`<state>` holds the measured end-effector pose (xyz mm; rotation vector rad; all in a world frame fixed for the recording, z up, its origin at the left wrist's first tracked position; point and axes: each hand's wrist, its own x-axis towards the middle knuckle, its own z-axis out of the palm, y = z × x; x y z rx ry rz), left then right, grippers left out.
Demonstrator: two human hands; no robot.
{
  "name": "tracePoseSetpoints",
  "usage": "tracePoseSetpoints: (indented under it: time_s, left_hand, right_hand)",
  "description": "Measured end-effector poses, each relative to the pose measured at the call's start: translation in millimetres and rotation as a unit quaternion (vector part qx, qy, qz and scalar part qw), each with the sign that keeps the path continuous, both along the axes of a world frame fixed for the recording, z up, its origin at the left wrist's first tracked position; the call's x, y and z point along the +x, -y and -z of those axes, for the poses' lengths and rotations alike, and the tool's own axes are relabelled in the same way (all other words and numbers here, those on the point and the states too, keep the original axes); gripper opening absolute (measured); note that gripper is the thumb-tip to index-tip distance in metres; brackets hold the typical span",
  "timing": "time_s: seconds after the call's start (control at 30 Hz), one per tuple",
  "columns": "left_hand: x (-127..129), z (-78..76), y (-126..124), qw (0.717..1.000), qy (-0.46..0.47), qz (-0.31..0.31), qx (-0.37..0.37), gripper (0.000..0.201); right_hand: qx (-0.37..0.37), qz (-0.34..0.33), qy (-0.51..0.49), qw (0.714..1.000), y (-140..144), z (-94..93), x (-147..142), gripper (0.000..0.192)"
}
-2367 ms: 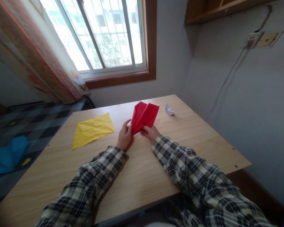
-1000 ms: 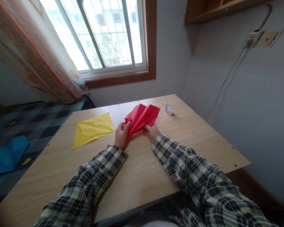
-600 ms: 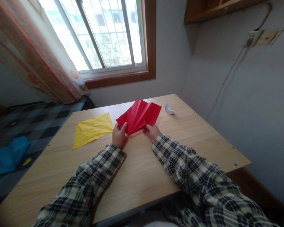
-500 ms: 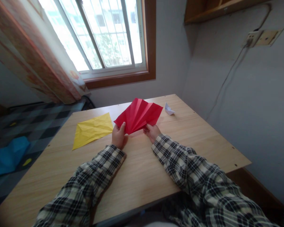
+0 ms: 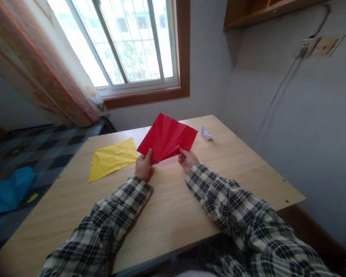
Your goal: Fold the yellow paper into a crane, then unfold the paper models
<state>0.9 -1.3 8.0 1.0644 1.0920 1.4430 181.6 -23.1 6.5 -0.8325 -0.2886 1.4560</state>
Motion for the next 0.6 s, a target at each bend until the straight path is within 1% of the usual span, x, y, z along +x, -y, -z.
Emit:
tracePoseSetpoints:
  time_s: [0.1, 0.17, 0.27, 0.3, 0.33, 0.4, 0.47, 0.53, 0.6]
  left_hand:
    - [-1, 2.7, -2, 1.000, -0.022, -0.005, 0.013, 0.050]
    - [-2, 3.6, -3, 0.999, -0.023, -0.011, 0.024, 0.047]
    - [-3, 3.3, -4, 0.999, -0.019, -0.031, 0.021, 0.046]
    - [-2, 3.0, -4, 0.999, -0.018, -0.039, 0.016, 0.046]
    - [-2, 2.6, -4, 0.999, -0.018, -0.046, 0.011, 0.046]
    - [-1, 2.0, -4, 0.999, -0.012, -0.053, 0.004, 0.047]
    - [-1, 1.8, -3, 0.999, -0.006, -0.052, 0.006, 0.047]
    - [-1, 1.9, -3, 0.999, -0.005, -0.051, 0.012, 0.048]
    - [-1, 2.3, -3, 0.998, -0.005, -0.053, 0.018, 0.048]
  right_hand:
    - [0.010, -0.003, -0.006, 1.000, -1, 0.8, 0, 0.017]
    - [0.022, 0.011, 0.002, 1.000, -2, 2.2, -1, 0.023]
    - [0.008, 0.071, 0.073, 0.995, 0, 5.8, -3, 0.036]
    - [0.009, 0.076, 0.112, 0.991, 0, 7.1, -4, 0.039]
    - [0.020, 0.060, 0.150, 0.987, 1, 8.4, -5, 0.041]
    - [0.055, -0.002, 0.208, 0.977, 3, 10.0, -6, 0.044]
    - [0.076, -0.040, 0.231, 0.969, 4, 10.0, -7, 0.049]
    - [0.066, -0.034, 0.239, 0.968, 5, 8.5, -8, 0.051]
    - [0.045, -0.029, 0.238, 0.970, 4, 5.8, -7, 0.048]
